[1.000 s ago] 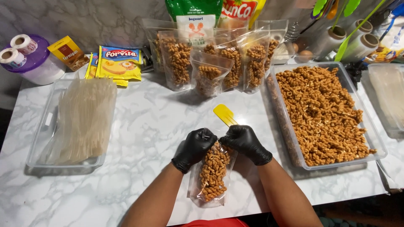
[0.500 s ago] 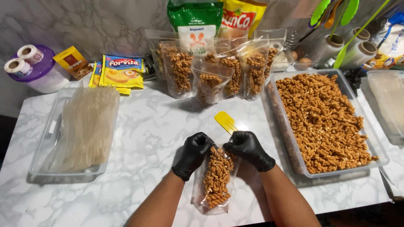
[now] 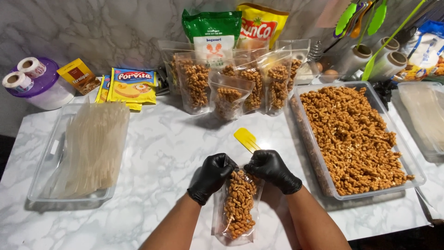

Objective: A person wearing black gloves is filling small plastic bags with crunchy snacks from a large tray on a counter.

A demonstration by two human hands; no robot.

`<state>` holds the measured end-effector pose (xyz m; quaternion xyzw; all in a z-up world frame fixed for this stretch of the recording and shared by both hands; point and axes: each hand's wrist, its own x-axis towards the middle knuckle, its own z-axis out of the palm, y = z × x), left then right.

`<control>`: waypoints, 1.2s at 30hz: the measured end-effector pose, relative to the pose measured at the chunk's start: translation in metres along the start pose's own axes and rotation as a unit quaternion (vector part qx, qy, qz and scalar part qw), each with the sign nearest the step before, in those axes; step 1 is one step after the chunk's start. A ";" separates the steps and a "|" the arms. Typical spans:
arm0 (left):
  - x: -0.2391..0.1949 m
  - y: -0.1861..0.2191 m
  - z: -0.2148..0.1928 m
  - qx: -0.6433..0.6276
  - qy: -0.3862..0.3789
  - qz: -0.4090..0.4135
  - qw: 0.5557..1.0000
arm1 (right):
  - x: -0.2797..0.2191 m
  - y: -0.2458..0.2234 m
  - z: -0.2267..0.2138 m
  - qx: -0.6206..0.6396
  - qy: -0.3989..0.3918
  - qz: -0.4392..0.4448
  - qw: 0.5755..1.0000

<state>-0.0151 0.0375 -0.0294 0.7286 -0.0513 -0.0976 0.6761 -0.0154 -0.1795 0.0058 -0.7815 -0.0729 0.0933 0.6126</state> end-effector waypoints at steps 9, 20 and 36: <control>-0.017 0.046 -0.007 0.024 -0.020 0.006 0.999 | 0.004 0.011 0.000 -0.004 -0.010 -0.014 1.000; -0.011 0.024 -0.005 -0.019 -0.026 -0.024 0.999 | 0.001 0.000 0.004 0.002 -0.008 -0.015 1.000; -0.010 0.017 -0.008 0.011 -0.036 -0.052 0.998 | -0.006 -0.026 0.012 0.043 -0.019 -0.015 0.999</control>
